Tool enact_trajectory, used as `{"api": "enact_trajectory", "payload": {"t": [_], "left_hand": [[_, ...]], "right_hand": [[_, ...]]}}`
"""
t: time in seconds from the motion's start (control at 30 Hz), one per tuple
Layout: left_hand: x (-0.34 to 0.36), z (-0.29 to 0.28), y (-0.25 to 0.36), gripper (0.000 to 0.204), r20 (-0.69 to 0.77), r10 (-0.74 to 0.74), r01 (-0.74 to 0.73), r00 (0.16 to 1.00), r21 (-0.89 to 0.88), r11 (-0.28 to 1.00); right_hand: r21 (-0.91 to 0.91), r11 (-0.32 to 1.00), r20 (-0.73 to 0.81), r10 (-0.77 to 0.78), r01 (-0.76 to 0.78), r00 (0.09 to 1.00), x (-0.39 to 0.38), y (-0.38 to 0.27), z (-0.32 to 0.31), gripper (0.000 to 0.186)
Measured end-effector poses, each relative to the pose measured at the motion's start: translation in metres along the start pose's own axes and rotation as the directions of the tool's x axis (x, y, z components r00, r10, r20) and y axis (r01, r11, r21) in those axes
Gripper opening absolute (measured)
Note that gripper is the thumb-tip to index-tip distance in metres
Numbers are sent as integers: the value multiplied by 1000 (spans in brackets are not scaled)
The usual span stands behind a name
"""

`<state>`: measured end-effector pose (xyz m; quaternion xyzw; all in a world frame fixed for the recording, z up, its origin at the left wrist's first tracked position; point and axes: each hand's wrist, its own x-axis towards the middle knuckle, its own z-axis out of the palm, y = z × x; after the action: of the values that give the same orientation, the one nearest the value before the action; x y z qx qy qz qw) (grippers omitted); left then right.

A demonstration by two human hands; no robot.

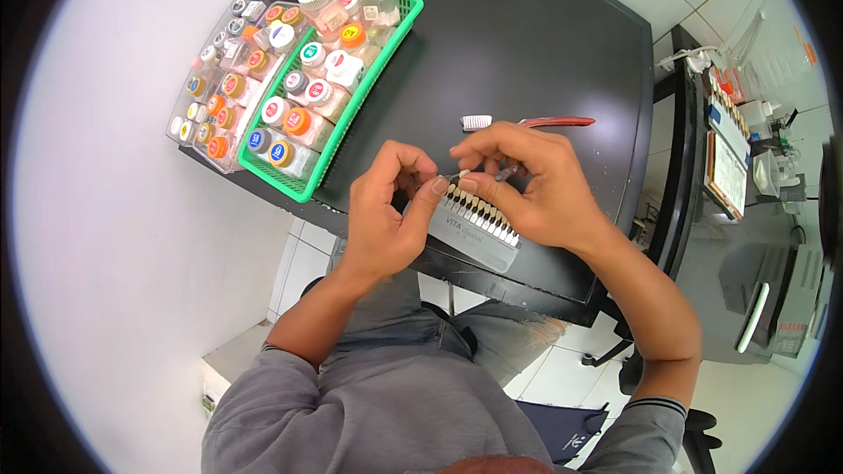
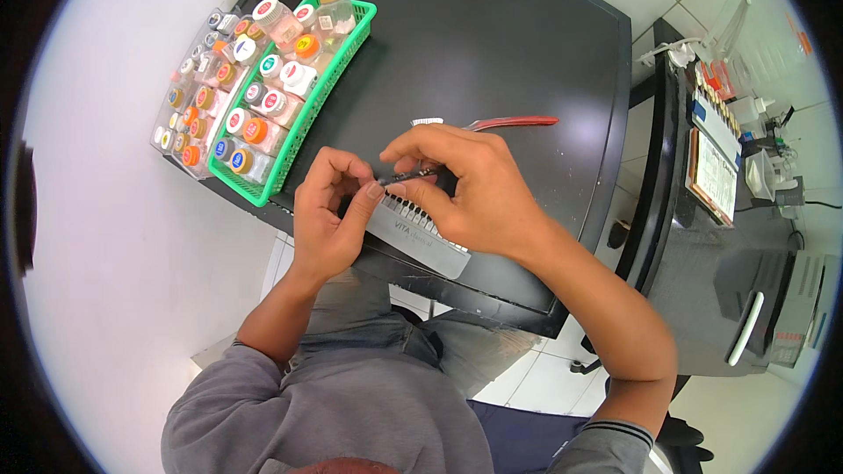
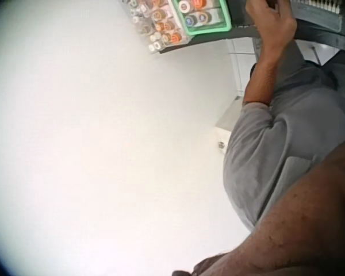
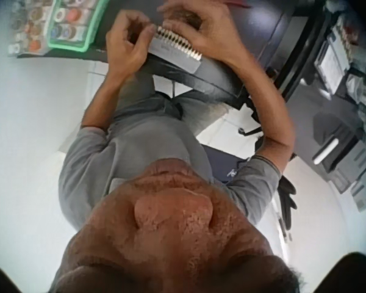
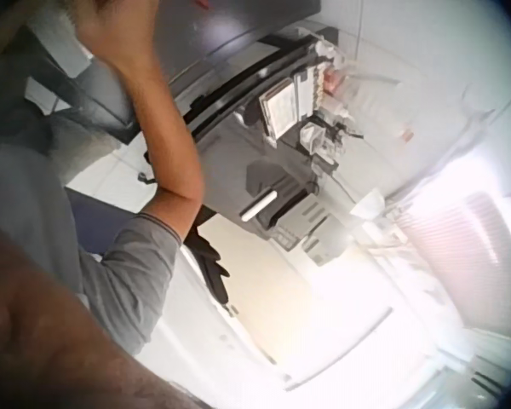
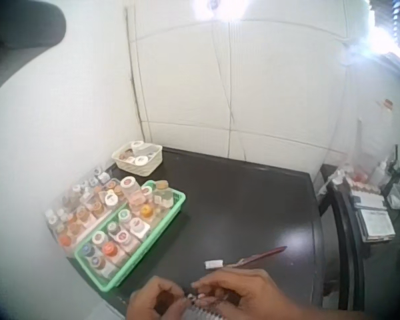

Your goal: The person paints a dental crown with a fine brush while referencing a tooth-shade guide, and periodically scrubs the crown with a toothbrush.

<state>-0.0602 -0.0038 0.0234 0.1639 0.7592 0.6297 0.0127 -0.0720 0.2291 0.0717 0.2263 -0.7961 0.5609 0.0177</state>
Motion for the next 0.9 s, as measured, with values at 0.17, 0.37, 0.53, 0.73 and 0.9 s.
{"api": "enact_trajectory", "payload": {"t": [0.17, 0.37, 0.53, 0.73, 0.9], "left_hand": [[-3, 10, -1, 16, -65, 36, -42, 997, -85, 996], [-3, -18, 10, 45, 94, 177, -198, 980, 304, 932], [-10, -45, 7, 70, 261, 56, -190, 964, 524, 830], [-5, -49, 7, 69, 357, -3, -211, 934, 559, 802], [4, -46, 4, 66, 392, 63, -281, 918, 529, 801]], "right_hand": [[12, 996, 38, 85, -85, 996, -2, 2, -1, 17], [-64, 991, 35, 122, -119, 992, -5, 4, 1, 14], [-120, 987, 35, 113, -108, 993, -10, 22, -5, 13], [-129, 987, 67, 109, -100, 992, -10, 22, -7, 12], [-143, 988, 55, 63, -55, 996, -11, 22, -10, 11]]}}
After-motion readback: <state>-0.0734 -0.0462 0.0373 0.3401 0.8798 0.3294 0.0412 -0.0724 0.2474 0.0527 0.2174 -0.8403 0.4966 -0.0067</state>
